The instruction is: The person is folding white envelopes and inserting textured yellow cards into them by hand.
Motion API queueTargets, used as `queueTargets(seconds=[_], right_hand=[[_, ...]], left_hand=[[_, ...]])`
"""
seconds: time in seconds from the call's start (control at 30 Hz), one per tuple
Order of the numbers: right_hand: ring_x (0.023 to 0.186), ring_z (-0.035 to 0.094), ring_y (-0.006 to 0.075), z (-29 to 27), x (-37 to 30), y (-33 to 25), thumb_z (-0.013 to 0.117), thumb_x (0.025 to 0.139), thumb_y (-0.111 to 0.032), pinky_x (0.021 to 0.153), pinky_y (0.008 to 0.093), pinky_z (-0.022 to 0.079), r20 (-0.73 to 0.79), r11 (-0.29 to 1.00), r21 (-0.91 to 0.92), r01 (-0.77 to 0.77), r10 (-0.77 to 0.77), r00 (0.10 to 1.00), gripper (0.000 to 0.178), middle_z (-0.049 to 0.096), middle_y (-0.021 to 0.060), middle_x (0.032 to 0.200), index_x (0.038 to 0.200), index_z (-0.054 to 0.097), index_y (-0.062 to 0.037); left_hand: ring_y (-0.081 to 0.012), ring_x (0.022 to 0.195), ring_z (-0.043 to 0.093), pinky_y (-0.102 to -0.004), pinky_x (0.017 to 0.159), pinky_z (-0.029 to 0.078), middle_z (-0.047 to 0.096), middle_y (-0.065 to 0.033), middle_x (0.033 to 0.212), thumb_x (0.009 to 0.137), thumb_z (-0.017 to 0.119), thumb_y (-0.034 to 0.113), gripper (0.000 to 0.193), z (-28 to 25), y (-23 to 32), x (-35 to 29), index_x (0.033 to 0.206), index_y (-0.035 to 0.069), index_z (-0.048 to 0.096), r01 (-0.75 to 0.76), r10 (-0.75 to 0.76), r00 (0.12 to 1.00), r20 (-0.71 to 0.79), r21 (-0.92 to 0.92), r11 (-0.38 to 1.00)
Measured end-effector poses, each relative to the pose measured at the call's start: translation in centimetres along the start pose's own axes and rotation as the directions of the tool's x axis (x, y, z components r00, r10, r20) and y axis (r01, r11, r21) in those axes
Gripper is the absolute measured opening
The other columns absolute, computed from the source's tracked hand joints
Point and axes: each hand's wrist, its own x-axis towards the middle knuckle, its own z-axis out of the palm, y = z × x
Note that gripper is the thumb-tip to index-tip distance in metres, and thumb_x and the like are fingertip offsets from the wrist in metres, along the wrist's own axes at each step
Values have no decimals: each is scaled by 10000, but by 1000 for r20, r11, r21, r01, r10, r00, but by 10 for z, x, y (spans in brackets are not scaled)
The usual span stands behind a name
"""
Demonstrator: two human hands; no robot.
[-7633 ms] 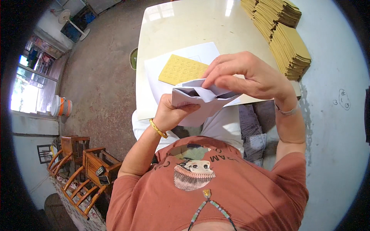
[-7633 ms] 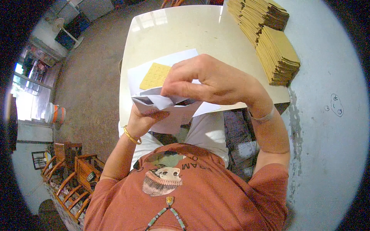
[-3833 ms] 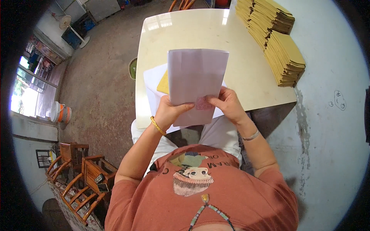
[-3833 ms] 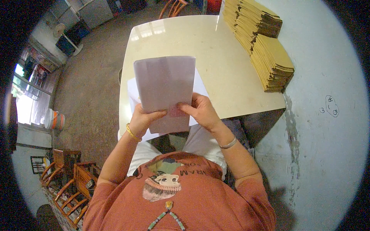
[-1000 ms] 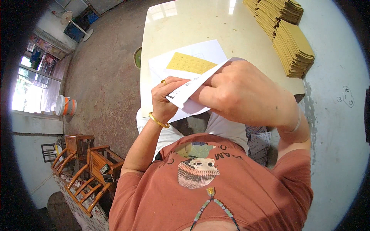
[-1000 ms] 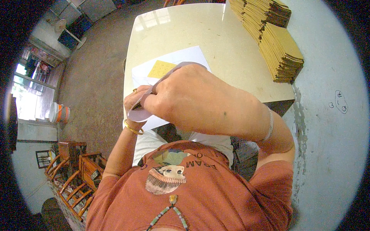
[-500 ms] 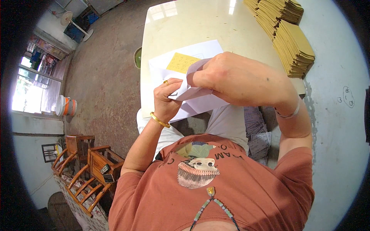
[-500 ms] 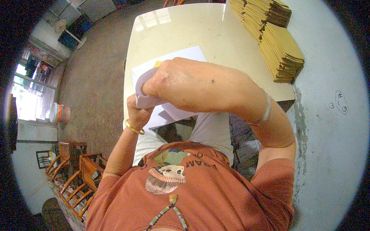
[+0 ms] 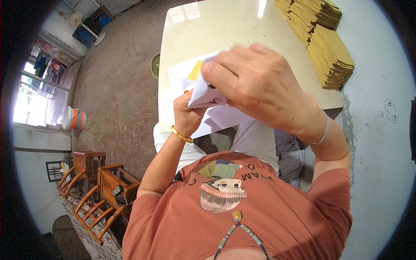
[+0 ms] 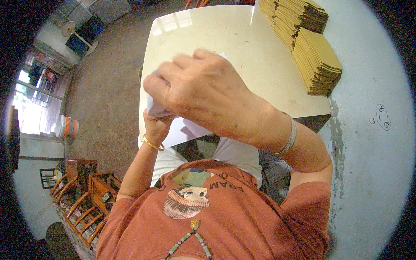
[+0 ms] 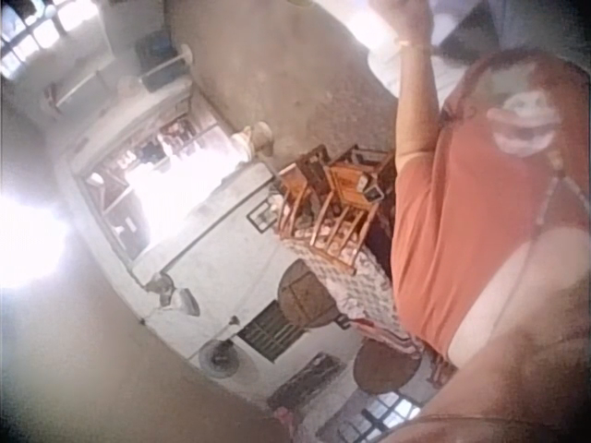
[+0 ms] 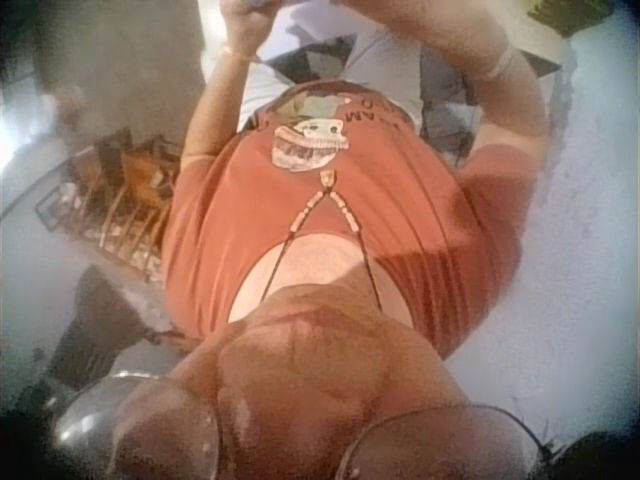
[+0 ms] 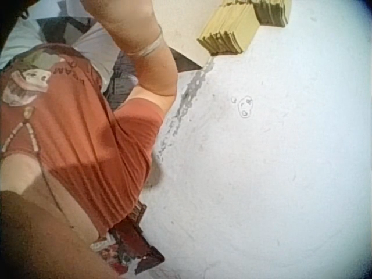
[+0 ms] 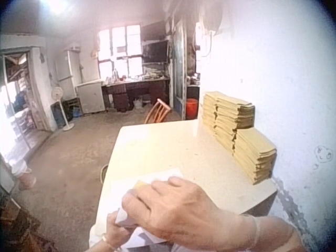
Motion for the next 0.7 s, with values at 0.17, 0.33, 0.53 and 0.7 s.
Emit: queueTargets(seconds=[0.17,0.33,0.53,0.7], right_hand=[[583,476,105,9,-6,-4,775,596,-175,622,266,320,-376,960,-279,-25,-85,923,580,456,-79,638,1149,598,-155],[606,510,95,12,-20,-10,804,618,-143,643,260,360,-290,983,-182,-34,-20,957,680,520,-85,636,1252,559,-112],[719,580,150,32,-31,-12,666,732,-166,708,302,420,-370,998,-55,-31,9,929,342,585,-24,745,1057,579,-101],[795,572,175,40,-40,-13,617,724,-181,724,323,419,-338,991,-126,-36,-8,941,175,572,5,799,884,600,-114]], left_hand=[[-123,873,640,-275,784,521,701,-42,946,778,709,-44,140,9,4,-2,909,7,712,56,-104,988,-115,-362,930],[-118,893,632,-271,797,515,699,-44,966,793,697,-49,175,8,-4,-10,954,18,712,126,-174,981,-82,-415,901],[-110,878,630,-262,791,513,696,-34,959,807,689,-51,170,12,2,-8,962,17,713,121,-199,974,-111,-487,865],[-107,850,632,-250,765,515,698,-41,948,799,687,-62,179,12,-2,-10,962,10,710,101,-157,983,-91,-445,890]])
